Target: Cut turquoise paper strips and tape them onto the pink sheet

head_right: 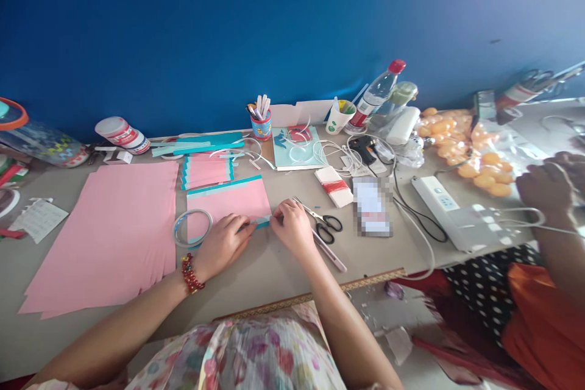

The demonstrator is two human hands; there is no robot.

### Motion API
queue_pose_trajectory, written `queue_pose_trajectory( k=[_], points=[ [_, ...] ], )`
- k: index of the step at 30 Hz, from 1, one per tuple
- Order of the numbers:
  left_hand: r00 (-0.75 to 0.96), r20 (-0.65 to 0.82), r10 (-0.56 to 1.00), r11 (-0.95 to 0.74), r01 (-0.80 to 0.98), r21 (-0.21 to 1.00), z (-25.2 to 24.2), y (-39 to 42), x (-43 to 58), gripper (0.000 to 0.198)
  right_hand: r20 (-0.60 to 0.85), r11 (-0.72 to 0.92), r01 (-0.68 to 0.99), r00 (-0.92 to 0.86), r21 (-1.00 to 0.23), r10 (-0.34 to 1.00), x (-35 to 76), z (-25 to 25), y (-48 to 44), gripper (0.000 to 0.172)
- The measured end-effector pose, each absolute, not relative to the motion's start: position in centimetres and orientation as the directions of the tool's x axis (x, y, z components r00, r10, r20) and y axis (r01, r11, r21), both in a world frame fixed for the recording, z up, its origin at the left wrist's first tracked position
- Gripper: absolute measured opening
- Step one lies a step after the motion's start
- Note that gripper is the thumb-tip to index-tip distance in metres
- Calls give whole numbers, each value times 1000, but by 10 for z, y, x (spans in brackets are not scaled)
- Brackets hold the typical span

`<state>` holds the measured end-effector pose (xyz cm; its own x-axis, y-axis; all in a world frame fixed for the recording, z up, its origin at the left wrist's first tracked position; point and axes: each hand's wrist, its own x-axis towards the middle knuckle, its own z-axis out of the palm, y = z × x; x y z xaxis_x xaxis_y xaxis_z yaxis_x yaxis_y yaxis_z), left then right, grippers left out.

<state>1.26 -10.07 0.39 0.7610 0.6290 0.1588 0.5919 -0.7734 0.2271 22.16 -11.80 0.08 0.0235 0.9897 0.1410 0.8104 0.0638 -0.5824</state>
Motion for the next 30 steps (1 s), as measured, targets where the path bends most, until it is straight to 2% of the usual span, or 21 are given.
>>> queue_pose_trajectory(
  k=[30],
  points=[
    [759, 136, 637, -767, 604, 219, 4, -100, 13, 22, 179, 91, 863, -1, -497, 984, 220, -3, -119, 15]
  ],
)
